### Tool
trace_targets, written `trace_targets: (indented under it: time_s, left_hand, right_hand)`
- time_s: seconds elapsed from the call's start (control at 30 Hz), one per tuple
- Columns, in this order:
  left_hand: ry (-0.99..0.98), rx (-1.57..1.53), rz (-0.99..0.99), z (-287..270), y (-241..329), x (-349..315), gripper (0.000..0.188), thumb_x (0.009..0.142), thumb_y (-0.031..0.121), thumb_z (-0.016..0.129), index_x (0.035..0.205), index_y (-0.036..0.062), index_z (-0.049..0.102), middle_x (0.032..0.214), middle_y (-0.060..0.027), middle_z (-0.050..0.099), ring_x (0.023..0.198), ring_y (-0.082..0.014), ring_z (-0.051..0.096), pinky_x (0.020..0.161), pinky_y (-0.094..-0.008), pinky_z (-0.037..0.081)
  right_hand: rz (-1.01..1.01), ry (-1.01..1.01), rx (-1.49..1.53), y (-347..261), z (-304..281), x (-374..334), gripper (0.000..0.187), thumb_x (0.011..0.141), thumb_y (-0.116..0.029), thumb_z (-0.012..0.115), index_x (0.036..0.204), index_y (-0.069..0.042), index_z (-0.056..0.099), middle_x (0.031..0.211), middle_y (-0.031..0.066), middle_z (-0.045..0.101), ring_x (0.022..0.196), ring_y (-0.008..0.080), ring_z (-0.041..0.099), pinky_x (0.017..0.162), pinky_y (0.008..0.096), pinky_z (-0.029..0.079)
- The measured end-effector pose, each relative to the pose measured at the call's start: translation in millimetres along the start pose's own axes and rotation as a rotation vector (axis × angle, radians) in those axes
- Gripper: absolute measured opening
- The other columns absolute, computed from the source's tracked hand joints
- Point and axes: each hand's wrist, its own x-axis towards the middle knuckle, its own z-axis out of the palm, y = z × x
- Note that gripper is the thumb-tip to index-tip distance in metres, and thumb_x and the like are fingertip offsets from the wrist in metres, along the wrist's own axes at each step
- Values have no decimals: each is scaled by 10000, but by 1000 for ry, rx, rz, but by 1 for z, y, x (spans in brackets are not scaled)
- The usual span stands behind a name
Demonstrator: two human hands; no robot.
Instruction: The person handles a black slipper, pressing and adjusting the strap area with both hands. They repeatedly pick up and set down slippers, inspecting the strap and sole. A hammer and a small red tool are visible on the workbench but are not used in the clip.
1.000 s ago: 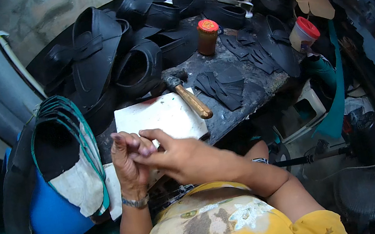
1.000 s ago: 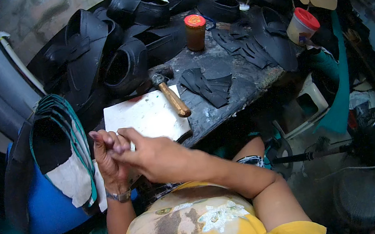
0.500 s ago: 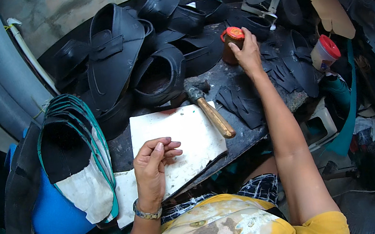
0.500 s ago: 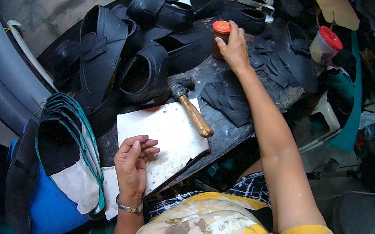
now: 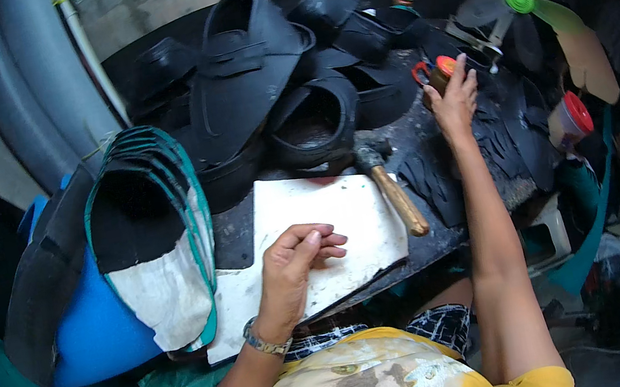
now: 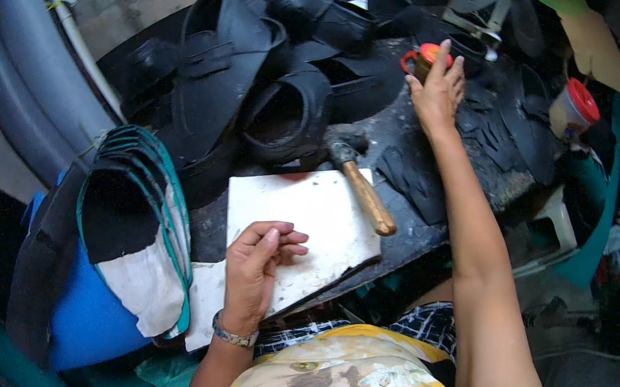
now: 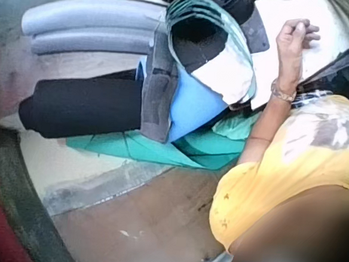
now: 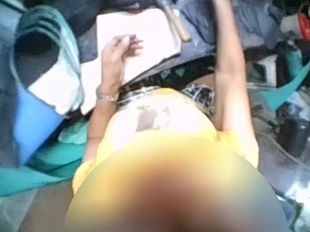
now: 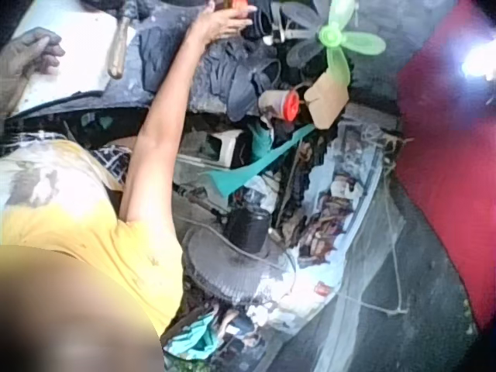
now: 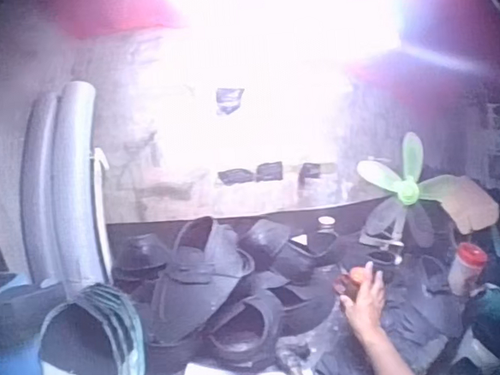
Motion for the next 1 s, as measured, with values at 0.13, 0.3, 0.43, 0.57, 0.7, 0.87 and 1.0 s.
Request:
trace_targets:
  time_s: [0.13, 0.3, 0.43, 0.57, 0.7, 0.87, 1.0]
  left_hand:
    - [-18, 6, -13, -1, 0, 0, 229, 969, 178, 517, 1087, -3, 593, 986, -152, 680, 853, -171, 666, 775, -266, 505]
    - [-38, -53, 11, -2, 0, 1, 244, 969, 188, 519, 1090, -10, 594, 979, -139, 681, 852, -157, 660, 794, -263, 506]
    - [-46, -97, 11, -3, -2, 2, 236, 970, 177, 513, 1085, -14, 591, 977, -147, 678, 852, -164, 659, 807, -275, 510]
    - [-43, -97, -17, -3, -4, 2, 222, 970, 156, 503, 1085, -15, 586, 988, -160, 673, 860, -179, 660, 813, -290, 517]
    - [-38, -87, -30, -4, -3, 1, 221, 970, 153, 500, 1079, -19, 585, 986, -159, 672, 854, -180, 661, 803, -287, 521]
    - [-46, -98, -18, -1, -2, 2, 228, 980, 174, 492, 1069, -13, 588, 970, -148, 669, 838, -171, 659, 735, -288, 533]
    - [-30, -115, -22, 0, -1, 2, 209, 966, 129, 483, 1053, -32, 584, 960, -189, 664, 846, -224, 668, 778, -356, 554]
  right_hand:
    - [-290, -8, 194, -48, -27, -3, 616, 808, -260, 710, 1355, -92, 481, 1396, 302, 348, 1300, 437, 359, 1071, 465, 315]
    - [-397, -286, 509, -105, -65, -2, 320, 858, -193, 648, 1145, -52, 646, 1320, 194, 493, 1218, 353, 479, 1016, 419, 392]
    - [-591, -385, 533, -145, -76, -6, 268, 904, -133, 607, 1161, -63, 629, 1258, 120, 530, 1123, 256, 553, 919, 339, 467]
    - [-743, -363, 545, -186, -62, 0, 333, 873, -82, 608, 1206, -87, 607, 1293, 136, 515, 1174, 312, 509, 982, 373, 438]
    - [-957, -237, 488, -229, -36, 2, 520, 775, -9, 637, 1282, -87, 547, 1316, 182, 496, 1213, 369, 466, 1044, 421, 389]
    - [-941, -220, 270, -275, -13, -7, 545, 749, -73, 635, 1286, -100, 544, 1272, 217, 498, 1201, 360, 465, 944, 477, 406]
    - [-834, -254, 184, -289, -6, -10, 527, 764, -75, 580, 1289, -87, 539, 1176, 184, 549, 1145, 338, 497, 901, 469, 390]
